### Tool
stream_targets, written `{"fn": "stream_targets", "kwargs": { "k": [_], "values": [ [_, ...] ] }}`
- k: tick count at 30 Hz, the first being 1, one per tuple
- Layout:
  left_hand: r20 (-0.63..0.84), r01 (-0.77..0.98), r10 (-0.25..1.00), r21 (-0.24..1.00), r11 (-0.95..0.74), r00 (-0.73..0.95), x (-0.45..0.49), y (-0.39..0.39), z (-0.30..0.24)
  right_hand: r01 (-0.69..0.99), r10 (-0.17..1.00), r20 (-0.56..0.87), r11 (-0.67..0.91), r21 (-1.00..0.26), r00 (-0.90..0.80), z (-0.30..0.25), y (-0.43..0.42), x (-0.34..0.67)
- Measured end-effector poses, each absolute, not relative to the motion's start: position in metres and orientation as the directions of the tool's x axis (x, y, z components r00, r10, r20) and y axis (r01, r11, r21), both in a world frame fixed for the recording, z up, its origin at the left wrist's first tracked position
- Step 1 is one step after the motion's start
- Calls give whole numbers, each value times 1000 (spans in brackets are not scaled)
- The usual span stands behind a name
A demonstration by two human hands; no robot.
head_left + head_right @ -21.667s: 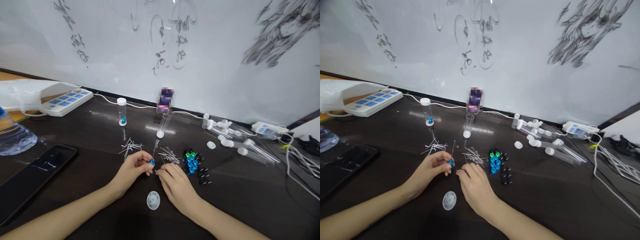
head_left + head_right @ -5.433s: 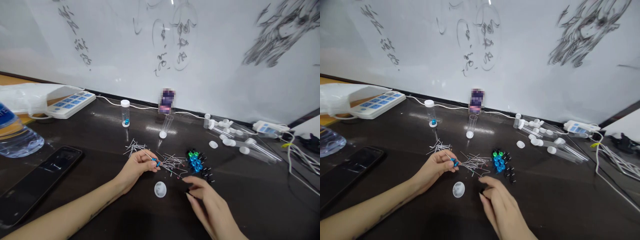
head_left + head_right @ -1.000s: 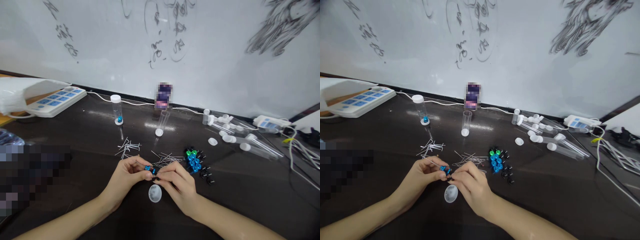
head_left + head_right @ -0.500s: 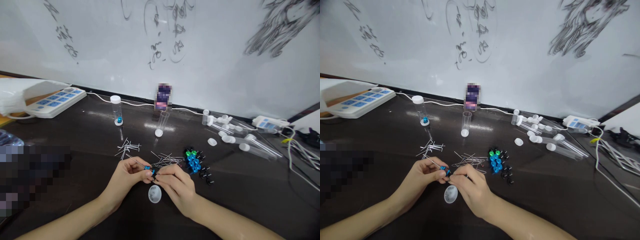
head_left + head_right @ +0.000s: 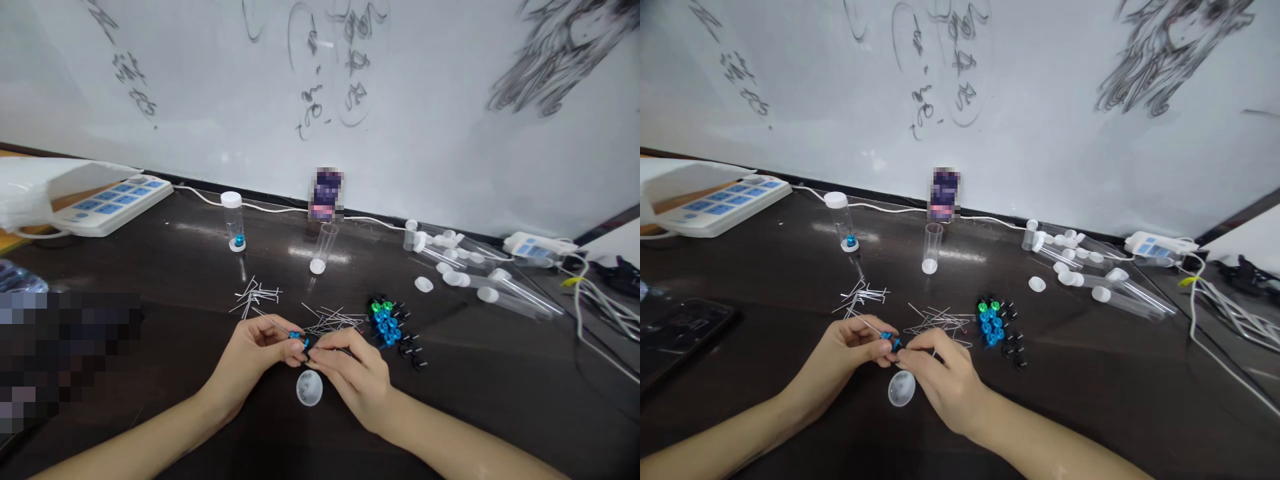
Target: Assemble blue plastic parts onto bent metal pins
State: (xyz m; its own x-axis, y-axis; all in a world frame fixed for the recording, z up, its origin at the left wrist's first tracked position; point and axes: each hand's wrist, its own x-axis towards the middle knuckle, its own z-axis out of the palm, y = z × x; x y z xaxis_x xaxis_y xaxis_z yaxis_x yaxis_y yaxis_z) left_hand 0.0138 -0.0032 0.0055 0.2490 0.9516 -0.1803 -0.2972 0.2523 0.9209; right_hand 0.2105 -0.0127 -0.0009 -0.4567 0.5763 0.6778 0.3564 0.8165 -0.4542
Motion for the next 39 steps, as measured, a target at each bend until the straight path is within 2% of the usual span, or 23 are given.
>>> {"fn": "stream_targets", "kwargs": {
  "k": [6, 13, 39],
  "values": [
    [-174, -325, 948, 910, 259, 268, 13, -4, 6, 336, 574, 674, 819, -466, -464, -1, -13, 211],
    [-169, -342, 945, 902, 262, 279, 13, -3, 6, 335, 651, 622, 759, -559, -435, 3, -13, 211],
    [-141, -376, 945, 892, 250, 295, 11, -3, 1, 299, 662, 637, 749, -592, -396, 4, -13, 210]
  ]
}}
